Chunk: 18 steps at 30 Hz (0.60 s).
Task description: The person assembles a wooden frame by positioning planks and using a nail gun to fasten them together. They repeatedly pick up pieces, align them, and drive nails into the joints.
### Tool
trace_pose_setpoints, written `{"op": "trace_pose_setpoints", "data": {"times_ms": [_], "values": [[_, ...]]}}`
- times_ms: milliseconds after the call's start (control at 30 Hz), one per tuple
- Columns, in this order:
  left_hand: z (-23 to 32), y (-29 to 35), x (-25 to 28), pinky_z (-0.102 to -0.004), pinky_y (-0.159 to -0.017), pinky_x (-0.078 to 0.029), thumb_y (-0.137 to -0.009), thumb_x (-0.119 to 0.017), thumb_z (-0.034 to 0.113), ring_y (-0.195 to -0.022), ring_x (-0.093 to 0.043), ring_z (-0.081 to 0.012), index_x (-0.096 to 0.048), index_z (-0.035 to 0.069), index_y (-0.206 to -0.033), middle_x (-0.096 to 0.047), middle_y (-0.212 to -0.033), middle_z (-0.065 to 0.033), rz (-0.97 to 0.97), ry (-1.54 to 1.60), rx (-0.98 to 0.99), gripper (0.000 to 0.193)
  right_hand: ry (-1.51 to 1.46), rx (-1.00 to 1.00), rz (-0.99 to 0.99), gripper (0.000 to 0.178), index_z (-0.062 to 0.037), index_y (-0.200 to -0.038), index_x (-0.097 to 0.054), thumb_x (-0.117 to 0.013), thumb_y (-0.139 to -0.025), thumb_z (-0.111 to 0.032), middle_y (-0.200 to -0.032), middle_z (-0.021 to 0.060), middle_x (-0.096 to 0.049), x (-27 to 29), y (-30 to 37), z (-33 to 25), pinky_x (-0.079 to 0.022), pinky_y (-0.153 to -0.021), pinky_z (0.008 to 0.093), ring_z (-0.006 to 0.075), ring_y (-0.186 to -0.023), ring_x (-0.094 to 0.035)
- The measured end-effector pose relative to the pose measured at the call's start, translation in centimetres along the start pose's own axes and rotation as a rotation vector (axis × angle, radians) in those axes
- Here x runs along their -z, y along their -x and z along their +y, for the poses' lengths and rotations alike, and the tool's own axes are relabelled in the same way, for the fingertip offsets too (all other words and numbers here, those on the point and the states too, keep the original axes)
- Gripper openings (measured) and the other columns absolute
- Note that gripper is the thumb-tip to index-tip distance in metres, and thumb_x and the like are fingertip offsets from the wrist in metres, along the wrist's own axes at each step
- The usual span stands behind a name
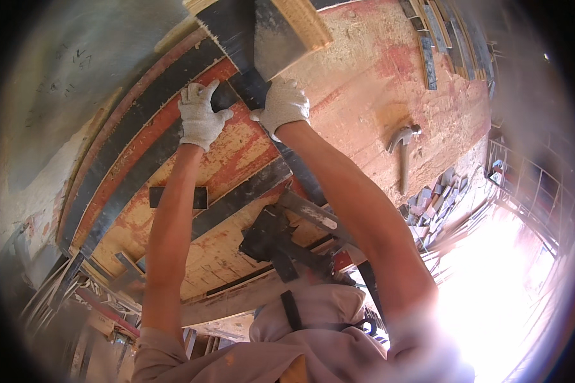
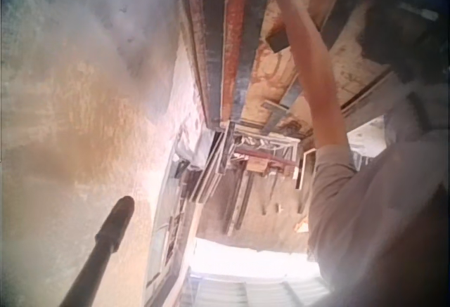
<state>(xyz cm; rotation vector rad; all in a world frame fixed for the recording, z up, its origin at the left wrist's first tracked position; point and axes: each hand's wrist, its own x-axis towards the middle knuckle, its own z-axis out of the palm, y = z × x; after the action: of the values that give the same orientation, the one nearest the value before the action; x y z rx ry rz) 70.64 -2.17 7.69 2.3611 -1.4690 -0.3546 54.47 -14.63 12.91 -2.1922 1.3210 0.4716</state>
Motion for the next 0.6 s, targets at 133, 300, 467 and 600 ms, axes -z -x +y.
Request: {"op": "trace_pose_setpoints", "data": {"times_ms": [133,300,467,600], "values": [[0.4,-1.4,0.8,-0.0508,-0.095,-0.044,-0.060,-0.093,0.032,-0.114,-0.051,-0.0310,-0.062,0.022,-0.135,-0.051,-0.114,-0.0080,-0.043,-0.055,-0.022,0.083,0.026,-0.007,0.002,0.086,0.0031,-0.131,-0.052,-0.090,-0.071,-0.045,-0.122,0.0259,-0.060,0.0,-0.4,-0.2,-0.057,-0.089,0.0455,0.0412,-0.111,-0.066],[0.3,-1.5,0.1,-0.0502,-0.094,-0.045,-0.057,-0.093,0.030,-0.112,-0.052,-0.0308,-0.064,0.030,-0.131,-0.052,-0.113,-0.0059,0.005,-0.045,-0.012,0.080,0.038,-0.016,0.012,0.084,0.0048,-0.126,-0.056,-0.090,-0.071,-0.048,-0.121,0.0258,-0.062,0.0,-0.2,-0.3,-0.058,-0.086,0.0463,0.0402,-0.108,-0.068],[0.4,-1.5,-0.2,-0.0515,-0.093,-0.046,-0.055,-0.093,0.031,-0.112,-0.053,-0.0308,-0.065,0.032,-0.127,-0.052,-0.113,-0.0040,0.020,-0.038,-0.007,0.077,0.017,0.027,0.052,0.080,0.0052,-0.122,-0.060,-0.091,-0.069,-0.047,-0.116,0.0262,-0.065,-0.1,-0.3,0.1,-0.058,-0.084,0.0477,0.0407,-0.102,-0.070],[0.5,-1.5,-0.2,-0.0525,-0.093,-0.046,-0.056,-0.092,0.031,-0.112,-0.052,-0.0311,-0.064,0.033,-0.127,-0.052,-0.114,-0.0035,0.004,-0.042,0.004,0.077,-0.008,0.052,0.019,0.076,0.0042,-0.118,-0.063,-0.090,-0.068,-0.047,-0.112,0.0258,-0.068,0.4,-0.4,0.1,-0.058,-0.083,0.0486,0.0413,-0.099,-0.071]]}}
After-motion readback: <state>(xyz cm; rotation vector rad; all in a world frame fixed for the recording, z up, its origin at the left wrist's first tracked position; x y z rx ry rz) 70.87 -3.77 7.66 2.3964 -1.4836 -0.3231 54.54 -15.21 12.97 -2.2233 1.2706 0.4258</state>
